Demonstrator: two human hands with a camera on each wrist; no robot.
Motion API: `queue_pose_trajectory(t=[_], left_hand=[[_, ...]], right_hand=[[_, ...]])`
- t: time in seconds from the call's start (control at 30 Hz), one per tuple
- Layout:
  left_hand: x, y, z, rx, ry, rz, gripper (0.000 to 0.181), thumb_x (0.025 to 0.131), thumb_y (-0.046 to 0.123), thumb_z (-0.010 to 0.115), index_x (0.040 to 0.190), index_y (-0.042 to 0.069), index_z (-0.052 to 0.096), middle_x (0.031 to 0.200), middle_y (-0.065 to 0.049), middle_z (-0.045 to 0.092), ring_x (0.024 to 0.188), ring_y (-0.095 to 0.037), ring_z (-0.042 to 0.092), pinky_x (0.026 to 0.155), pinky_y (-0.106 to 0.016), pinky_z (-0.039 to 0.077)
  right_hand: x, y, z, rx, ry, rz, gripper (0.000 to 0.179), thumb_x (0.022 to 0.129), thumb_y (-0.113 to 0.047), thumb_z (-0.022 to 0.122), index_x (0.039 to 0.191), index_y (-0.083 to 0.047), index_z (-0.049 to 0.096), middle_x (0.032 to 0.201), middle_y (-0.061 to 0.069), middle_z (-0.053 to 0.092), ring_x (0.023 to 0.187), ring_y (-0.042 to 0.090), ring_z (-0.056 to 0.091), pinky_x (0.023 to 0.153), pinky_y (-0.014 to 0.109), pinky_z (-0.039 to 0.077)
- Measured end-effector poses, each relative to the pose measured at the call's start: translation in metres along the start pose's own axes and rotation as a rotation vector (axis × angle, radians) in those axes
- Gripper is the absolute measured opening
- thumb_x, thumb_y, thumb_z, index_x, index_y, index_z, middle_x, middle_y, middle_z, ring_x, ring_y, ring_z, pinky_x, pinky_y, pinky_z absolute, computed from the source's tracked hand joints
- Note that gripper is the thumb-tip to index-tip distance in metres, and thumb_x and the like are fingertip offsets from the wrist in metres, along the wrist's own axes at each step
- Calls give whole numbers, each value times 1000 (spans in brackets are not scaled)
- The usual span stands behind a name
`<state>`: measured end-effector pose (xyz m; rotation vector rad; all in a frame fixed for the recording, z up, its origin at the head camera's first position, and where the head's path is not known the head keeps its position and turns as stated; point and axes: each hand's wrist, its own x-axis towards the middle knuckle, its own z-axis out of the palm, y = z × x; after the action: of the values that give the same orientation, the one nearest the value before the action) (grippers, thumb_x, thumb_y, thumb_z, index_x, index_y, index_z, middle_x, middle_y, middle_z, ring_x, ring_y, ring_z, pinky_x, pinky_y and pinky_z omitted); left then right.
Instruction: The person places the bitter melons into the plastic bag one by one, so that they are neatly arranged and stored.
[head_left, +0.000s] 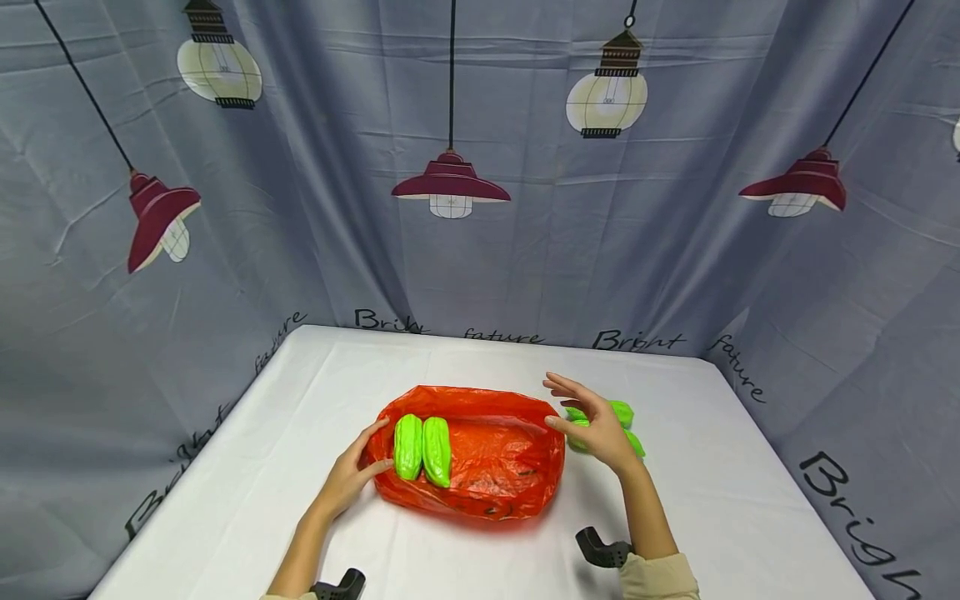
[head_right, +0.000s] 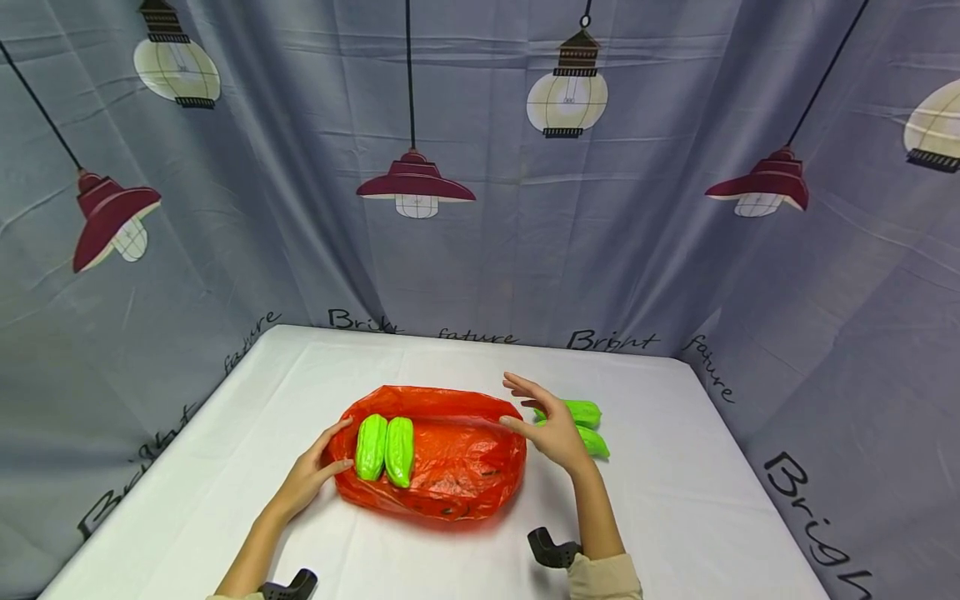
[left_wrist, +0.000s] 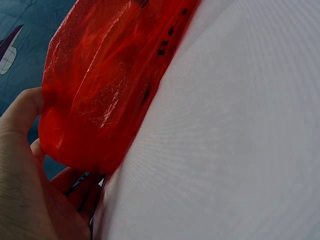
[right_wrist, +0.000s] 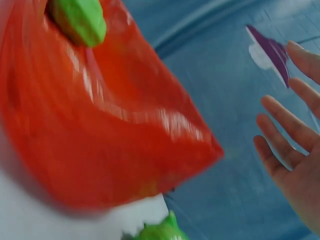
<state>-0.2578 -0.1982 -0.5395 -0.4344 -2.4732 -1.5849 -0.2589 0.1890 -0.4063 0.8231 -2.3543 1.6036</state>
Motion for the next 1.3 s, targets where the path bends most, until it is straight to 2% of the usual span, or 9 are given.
queue_pose_trajectory(t=[0.17,0.33,0.5,0.63,0.73,0.9,1.03,1.17,1.3], left_hand=[[2,-7,0,-3,-12,1,63,83,28,69,139,24,40,141,-8,40,128,-33,35,100,-56,27],[4,-8,0,-18,-20,10,63,83,29,68,139,25,40,141,-6,40,129,-31,34,101,-57,26],[5,-9,-1,-26,-21,11,63,83,29,68,139,25,40,142,-5,40,129,-29,33,102,-57,24],[5,-8,-2,-29,-21,9,63,83,29,68,139,25,40,142,-5,39,129,-29,33,102,-56,24],[5,-8,-2,-31,-21,5,63,83,29,68,139,25,41,142,-4,39,129,-28,33,102,-56,25],[3,-8,-2,-45,-24,-5,62,83,28,68,139,25,41,141,-5,40,128,-28,34,102,-55,25],[1,-8,-1,-45,-24,-17,62,83,28,68,139,26,41,141,-6,40,128,-29,35,102,-53,26],[0,-8,0,-41,-13,-18,63,82,27,69,139,25,42,141,-6,41,128,-29,36,102,-53,26],[1,-9,0,-38,-10,-8,63,82,26,69,139,24,42,141,-6,41,128,-29,36,102,-52,27]], right_hand=[[-7,8,-17,-59,3,27,60,79,-2,70,134,-2,45,131,19,49,118,38,44,95,49,39],[-14,19,-34,-62,24,26,57,80,2,68,132,4,45,131,22,48,118,39,43,96,41,39],[-22,31,-48,-82,13,30,54,81,1,67,131,5,46,131,22,48,119,35,42,96,45,37],[-27,40,-56,-76,-4,42,52,81,1,67,130,5,48,130,23,49,121,30,42,97,34,37],[-31,48,-58,-66,-13,48,51,81,1,67,129,7,48,129,26,48,121,28,42,97,32,36],[-38,62,-61,-78,-22,89,51,81,0,67,128,7,49,129,25,48,122,26,42,98,46,34],[-41,85,-66,-101,-36,129,51,80,-3,69,127,3,52,129,19,51,122,23,42,96,58,30],[-43,107,-70,-156,-63,154,50,79,-9,72,126,-3,55,128,14,52,121,18,42,97,59,30],[-44,116,-73,-188,-74,164,48,78,-16,74,123,-9,60,126,10,55,119,11,43,97,57,32]])
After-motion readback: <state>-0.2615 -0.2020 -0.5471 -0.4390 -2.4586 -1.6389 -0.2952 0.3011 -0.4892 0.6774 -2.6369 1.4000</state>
